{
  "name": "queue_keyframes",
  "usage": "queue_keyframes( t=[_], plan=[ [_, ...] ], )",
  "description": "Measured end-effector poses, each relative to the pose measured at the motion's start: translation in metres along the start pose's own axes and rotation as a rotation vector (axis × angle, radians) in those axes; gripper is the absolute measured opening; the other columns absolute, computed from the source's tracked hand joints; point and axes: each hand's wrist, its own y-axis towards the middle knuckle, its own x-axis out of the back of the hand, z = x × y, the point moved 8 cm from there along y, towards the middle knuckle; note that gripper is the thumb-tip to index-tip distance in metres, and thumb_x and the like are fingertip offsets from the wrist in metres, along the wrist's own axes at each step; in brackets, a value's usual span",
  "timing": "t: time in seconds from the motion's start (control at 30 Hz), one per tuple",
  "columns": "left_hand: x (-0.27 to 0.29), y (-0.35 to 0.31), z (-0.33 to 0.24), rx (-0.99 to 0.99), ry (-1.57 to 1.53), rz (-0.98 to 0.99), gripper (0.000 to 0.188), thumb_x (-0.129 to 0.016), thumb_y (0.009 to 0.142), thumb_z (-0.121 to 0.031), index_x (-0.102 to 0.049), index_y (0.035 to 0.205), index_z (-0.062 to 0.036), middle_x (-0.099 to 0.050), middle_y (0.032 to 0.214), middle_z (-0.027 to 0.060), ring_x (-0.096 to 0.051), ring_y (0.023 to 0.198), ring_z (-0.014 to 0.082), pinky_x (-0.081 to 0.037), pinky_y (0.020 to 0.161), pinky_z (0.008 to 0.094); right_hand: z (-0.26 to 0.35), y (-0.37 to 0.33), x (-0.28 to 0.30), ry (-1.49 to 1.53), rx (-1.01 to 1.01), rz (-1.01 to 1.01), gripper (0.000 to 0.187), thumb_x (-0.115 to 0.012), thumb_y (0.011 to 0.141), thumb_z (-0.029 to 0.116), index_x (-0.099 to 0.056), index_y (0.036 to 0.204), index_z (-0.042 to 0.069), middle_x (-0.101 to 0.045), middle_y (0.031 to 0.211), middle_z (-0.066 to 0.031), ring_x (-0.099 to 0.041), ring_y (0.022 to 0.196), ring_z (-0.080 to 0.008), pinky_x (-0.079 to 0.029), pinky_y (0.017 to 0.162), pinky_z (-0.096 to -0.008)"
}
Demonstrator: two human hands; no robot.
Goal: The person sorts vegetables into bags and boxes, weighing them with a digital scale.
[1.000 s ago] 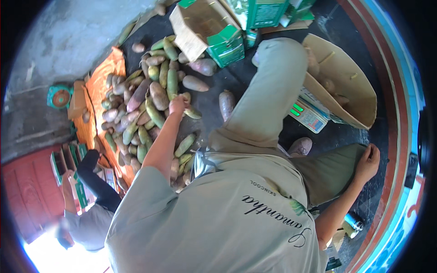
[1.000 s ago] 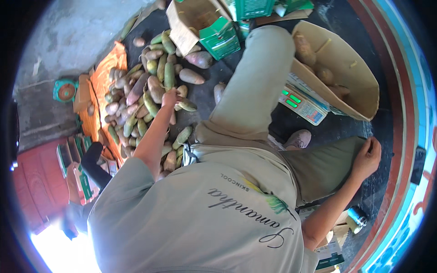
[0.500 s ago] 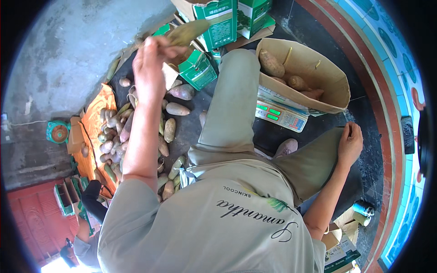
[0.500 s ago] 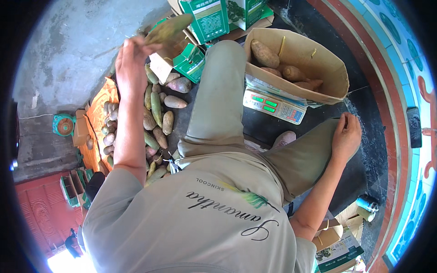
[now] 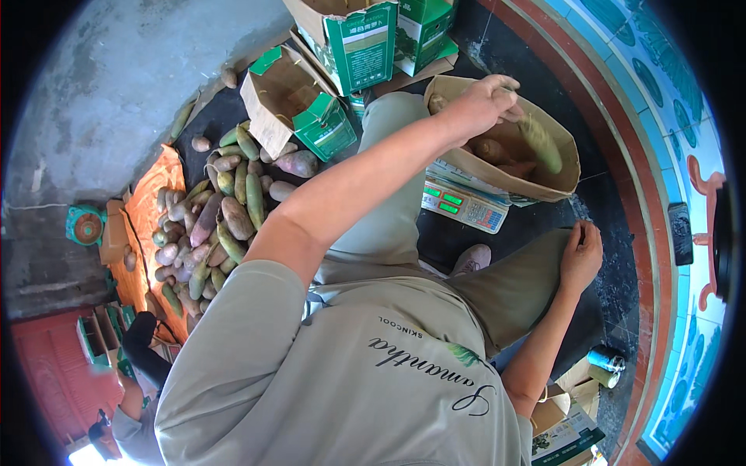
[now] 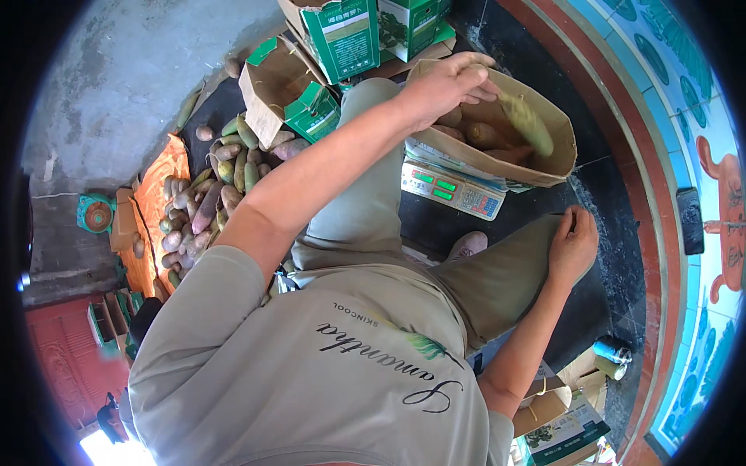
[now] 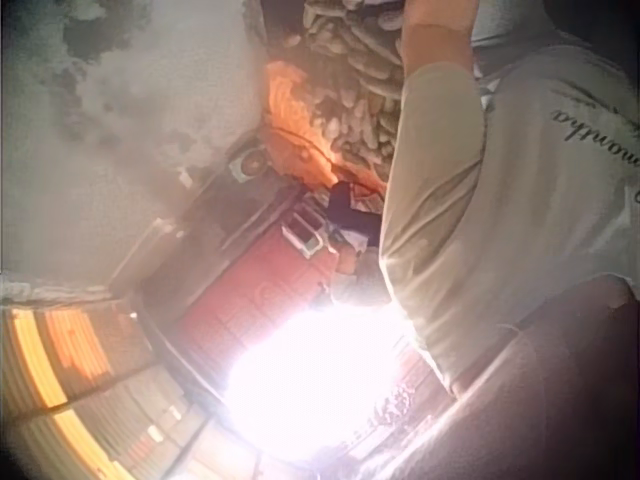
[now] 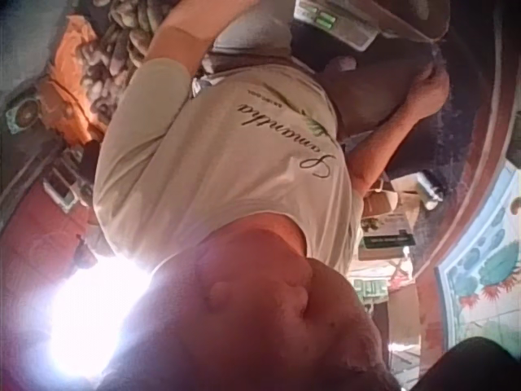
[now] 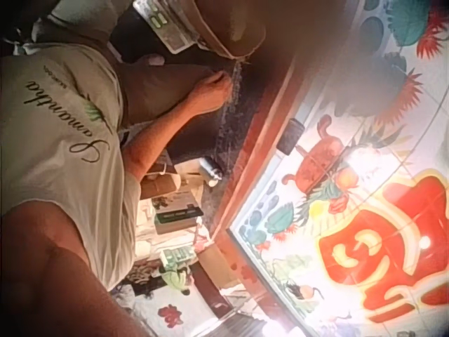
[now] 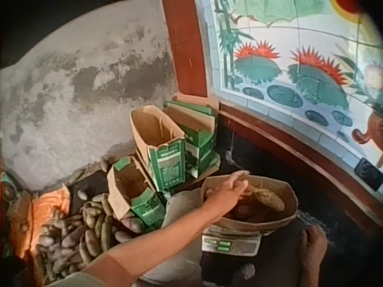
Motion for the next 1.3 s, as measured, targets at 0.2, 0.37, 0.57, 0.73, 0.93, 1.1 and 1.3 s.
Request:
queue_keyframes(
  t=[0.2,0.37,0.57,0.73,0.93,1.1,1.3],
  plan=[
    [0.089,-0.046,-0.017,0.002,0.195,-0.161,0.033,-0.049,0.091,-0.017,-0.048,0.118,0.0015,-0.062,0.101,0.015,-0.061,0.093,0.0208,-0.046,0.084,0.0311,-0.006,0.0,-0.007,0.021,-0.002,0.04,0.009,-0.055,0.083,0.012,-0.059,0.085,0.005,-0.059,0.08,-0.0114,-0.058,0.075,-0.0303,-0.045,0.066,-0.0383],
    [0.218,-0.139,-0.013,0.043,0.29,-0.526,0.029,-0.048,0.091,-0.02,-0.054,0.109,0.0019,-0.062,0.1,0.0141,-0.06,0.094,0.0209,-0.046,0.083,0.0312,-0.005,0.004,-0.013,-0.028,0.01,0.069,0.011,-0.053,0.085,0.014,-0.059,0.086,0.004,-0.06,0.084,-0.0112,-0.059,0.076,-0.0297,-0.046,0.066,-0.0369],
    [0.335,-0.296,0.047,0.375,0.55,-0.918,0.029,-0.053,0.085,-0.023,-0.061,0.098,0.0009,-0.065,0.086,0.0094,-0.061,0.08,0.0153,-0.047,0.07,0.0273,0.003,0.006,-0.021,-0.076,0.031,0.113,0.013,-0.053,0.086,0.015,-0.06,0.089,0.005,-0.061,0.086,-0.0098,-0.059,0.078,-0.0291,-0.046,0.067,-0.0361],
    [0.4,-0.456,0.169,0.835,0.944,-0.887,0.038,-0.056,0.077,-0.034,-0.063,0.098,-0.0029,-0.065,0.092,0.0171,-0.062,0.087,0.0287,-0.047,0.078,0.0376,0.006,0.007,-0.026,-0.115,0.07,0.136,0.016,-0.052,0.086,0.018,-0.06,0.09,0.005,-0.061,0.088,-0.0098,-0.06,0.08,-0.0291,-0.046,0.067,-0.0367],
    [0.35,-0.557,0.236,1.292,1.088,-0.586,0.034,-0.053,0.078,-0.026,-0.061,0.105,-0.0067,-0.061,0.104,0.0172,-0.058,0.098,0.0321,-0.045,0.087,0.0387,0.005,0.007,-0.031,-0.168,0.087,0.155,0.017,-0.052,0.087,0.02,-0.06,0.091,0.005,-0.062,0.089,-0.0098,-0.06,0.081,-0.0289,-0.046,0.068,-0.0364],
    [0.326,-0.614,0.217,1.51,1.163,-0.875,0.044,-0.055,0.078,-0.021,-0.048,0.12,-0.0119,-0.054,0.12,0.0107,-0.052,0.11,0.0312,-0.043,0.091,0.0409,0.012,0.009,-0.031,-0.183,0.086,0.18,0.017,-0.052,0.087,0.021,-0.06,0.09,0.006,-0.062,0.089,-0.0099,-0.06,0.08,-0.0281,-0.047,0.068,-0.0361],
    [0.327,-0.654,0.22,1.699,0.952,-0.908,0.04,-0.051,0.082,-0.017,-0.046,0.122,-0.0156,-0.047,0.126,0.0114,-0.045,0.119,0.0271,-0.042,0.093,0.0378,0.016,0.011,-0.033,-0.199,0.109,0.188,0.018,-0.052,0.087,0.021,-0.06,0.09,0.006,-0.062,0.088,-0.0102,-0.061,0.08,-0.0281,-0.047,0.068,-0.0359]
  ],
)
